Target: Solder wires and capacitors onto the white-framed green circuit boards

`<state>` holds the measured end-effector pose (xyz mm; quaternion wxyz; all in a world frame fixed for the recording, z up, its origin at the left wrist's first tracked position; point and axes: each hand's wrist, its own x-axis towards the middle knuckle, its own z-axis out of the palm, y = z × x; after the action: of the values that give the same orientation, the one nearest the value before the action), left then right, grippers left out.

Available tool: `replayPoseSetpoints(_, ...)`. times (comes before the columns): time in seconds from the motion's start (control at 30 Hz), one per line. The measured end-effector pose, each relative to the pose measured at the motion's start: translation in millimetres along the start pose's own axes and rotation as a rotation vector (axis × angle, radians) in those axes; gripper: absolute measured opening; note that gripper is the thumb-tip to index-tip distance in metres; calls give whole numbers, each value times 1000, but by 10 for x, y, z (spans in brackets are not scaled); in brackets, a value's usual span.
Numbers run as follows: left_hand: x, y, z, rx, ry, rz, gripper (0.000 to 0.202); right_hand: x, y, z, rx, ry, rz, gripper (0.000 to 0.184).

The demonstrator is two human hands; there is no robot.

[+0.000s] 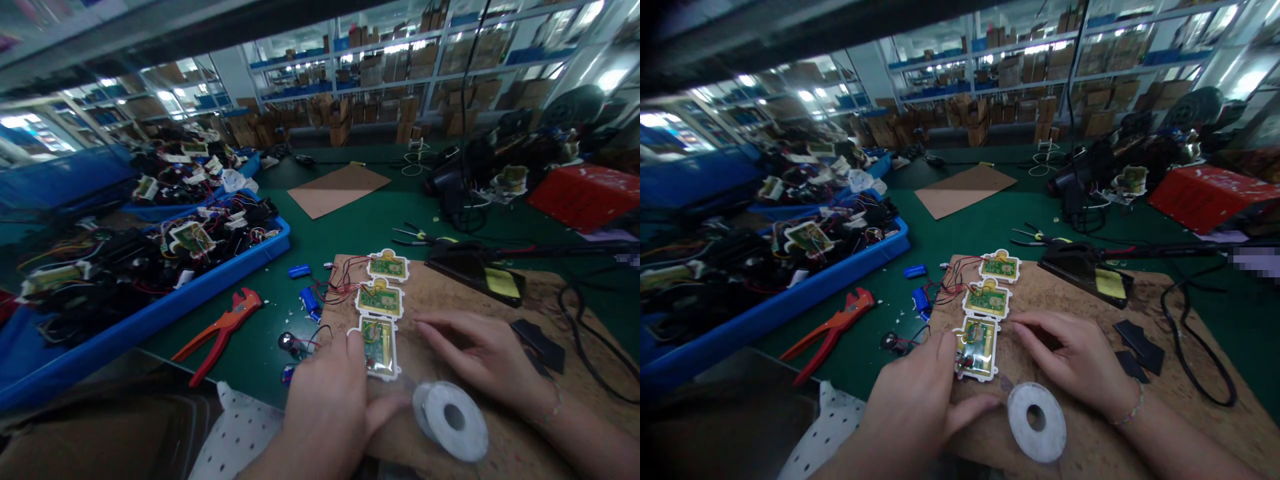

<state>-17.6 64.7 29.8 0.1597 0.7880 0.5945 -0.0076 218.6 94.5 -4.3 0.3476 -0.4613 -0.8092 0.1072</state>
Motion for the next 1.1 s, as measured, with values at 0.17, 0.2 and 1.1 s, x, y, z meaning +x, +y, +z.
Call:
replayPoseSetpoints(0.17,68,130,-17,38,-59,-131,54,0,6,20,-10,22,6,17)
replayPoseSetpoints(0.2,78,122,-28,31,-60,-135,52,2,9,24,-14,24,8,17)
replayPoseSetpoints(1.1,84,-615,-355,67,-15,-31,46,6,70,23,13,-39,63,19)
